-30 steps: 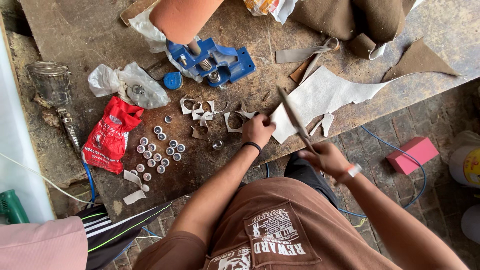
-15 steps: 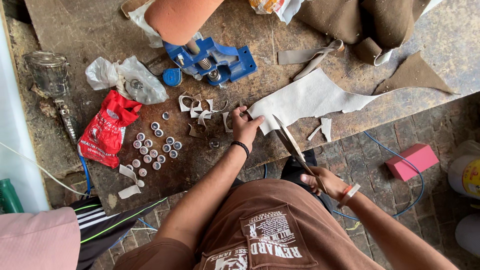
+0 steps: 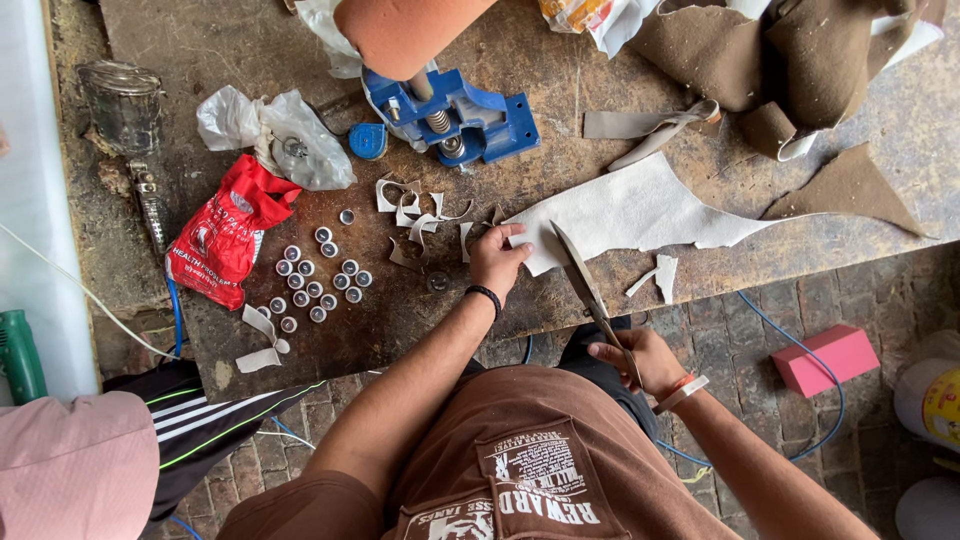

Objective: The person cuts small rectangular pieces of white felt using shears, then places each piece into a metal cup and presses it using a manual press. The finished components are set aside on the table.

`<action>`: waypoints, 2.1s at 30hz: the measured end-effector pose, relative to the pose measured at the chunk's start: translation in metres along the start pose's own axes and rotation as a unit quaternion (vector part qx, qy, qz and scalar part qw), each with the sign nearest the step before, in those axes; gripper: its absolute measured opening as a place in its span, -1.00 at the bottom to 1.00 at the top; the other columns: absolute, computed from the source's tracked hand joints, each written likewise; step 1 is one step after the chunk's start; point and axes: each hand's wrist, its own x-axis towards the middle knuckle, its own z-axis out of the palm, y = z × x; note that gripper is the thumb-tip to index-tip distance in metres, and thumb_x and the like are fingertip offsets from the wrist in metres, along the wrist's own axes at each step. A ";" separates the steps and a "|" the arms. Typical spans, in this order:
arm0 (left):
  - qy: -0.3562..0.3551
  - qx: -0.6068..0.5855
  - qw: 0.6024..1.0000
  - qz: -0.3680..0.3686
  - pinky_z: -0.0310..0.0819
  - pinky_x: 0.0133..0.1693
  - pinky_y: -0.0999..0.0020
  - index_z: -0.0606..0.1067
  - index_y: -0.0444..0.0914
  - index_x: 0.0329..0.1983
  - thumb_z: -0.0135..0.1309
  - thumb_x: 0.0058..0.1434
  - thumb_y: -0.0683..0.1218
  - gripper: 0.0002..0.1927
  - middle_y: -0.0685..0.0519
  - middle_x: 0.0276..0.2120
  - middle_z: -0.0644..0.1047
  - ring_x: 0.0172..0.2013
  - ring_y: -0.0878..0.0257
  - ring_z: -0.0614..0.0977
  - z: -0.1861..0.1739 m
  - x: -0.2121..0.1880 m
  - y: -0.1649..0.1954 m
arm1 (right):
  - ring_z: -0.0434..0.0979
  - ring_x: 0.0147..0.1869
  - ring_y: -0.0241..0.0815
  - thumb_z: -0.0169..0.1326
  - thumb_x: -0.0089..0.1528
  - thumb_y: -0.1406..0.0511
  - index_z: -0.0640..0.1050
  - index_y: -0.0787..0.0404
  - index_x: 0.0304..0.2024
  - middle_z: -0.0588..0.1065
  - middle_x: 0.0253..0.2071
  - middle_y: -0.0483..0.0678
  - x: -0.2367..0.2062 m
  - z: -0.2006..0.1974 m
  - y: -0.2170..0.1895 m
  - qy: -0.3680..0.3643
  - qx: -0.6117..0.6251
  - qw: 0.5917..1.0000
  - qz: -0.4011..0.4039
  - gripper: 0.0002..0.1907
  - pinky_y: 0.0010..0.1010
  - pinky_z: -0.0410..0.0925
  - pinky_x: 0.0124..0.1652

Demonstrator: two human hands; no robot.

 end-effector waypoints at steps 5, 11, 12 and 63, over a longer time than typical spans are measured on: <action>-0.032 -0.014 0.999 -0.010 0.65 -0.13 0.42 0.56 -0.21 0.07 0.26 0.12 -0.28 -0.59 0.03 -0.08 0.66 -0.21 0.32 0.68 -0.007 -0.004 0.007 | 0.48 -0.63 -0.30 0.19 0.05 -0.22 0.60 0.29 -0.35 0.40 -0.67 -0.17 0.003 0.000 -0.003 -0.014 0.065 0.997 -0.041 -0.32 -0.47 0.40 -0.59; -0.049 0.003 0.999 0.022 0.66 -0.10 0.39 0.57 -0.20 0.07 0.27 0.13 -0.26 -0.59 0.03 -0.06 0.65 -0.17 0.31 0.68 -0.011 -0.011 0.013 | 0.43 -0.64 -0.24 0.24 0.05 -0.18 0.61 0.33 -0.30 0.36 -0.68 -0.14 0.013 0.000 -0.028 -0.016 0.066 0.997 -0.049 -0.33 -0.41 0.34 -0.60; -0.043 0.008 0.999 0.027 0.66 -0.09 0.39 0.57 -0.20 0.06 0.27 0.12 -0.26 -0.60 0.05 -0.05 0.65 -0.15 0.32 0.67 -0.012 -0.011 0.014 | 0.42 -0.64 -0.23 0.24 0.05 -0.18 0.62 0.35 -0.30 0.35 -0.68 -0.13 0.009 0.000 -0.030 -0.012 0.065 0.997 -0.036 -0.32 -0.39 0.32 -0.60; 0.151 -0.496 0.837 0.176 0.68 -0.17 0.32 0.55 -0.28 -0.06 0.26 0.20 -0.10 -0.72 -0.01 -0.14 0.64 -0.14 0.18 0.68 -0.224 -0.111 0.214 | 0.37 -0.36 -0.22 0.24 0.04 -0.22 0.49 0.22 -0.21 0.40 -0.43 -0.11 -0.016 0.062 -0.254 -0.248 -0.077 0.883 -0.391 -0.32 -0.35 0.36 -0.33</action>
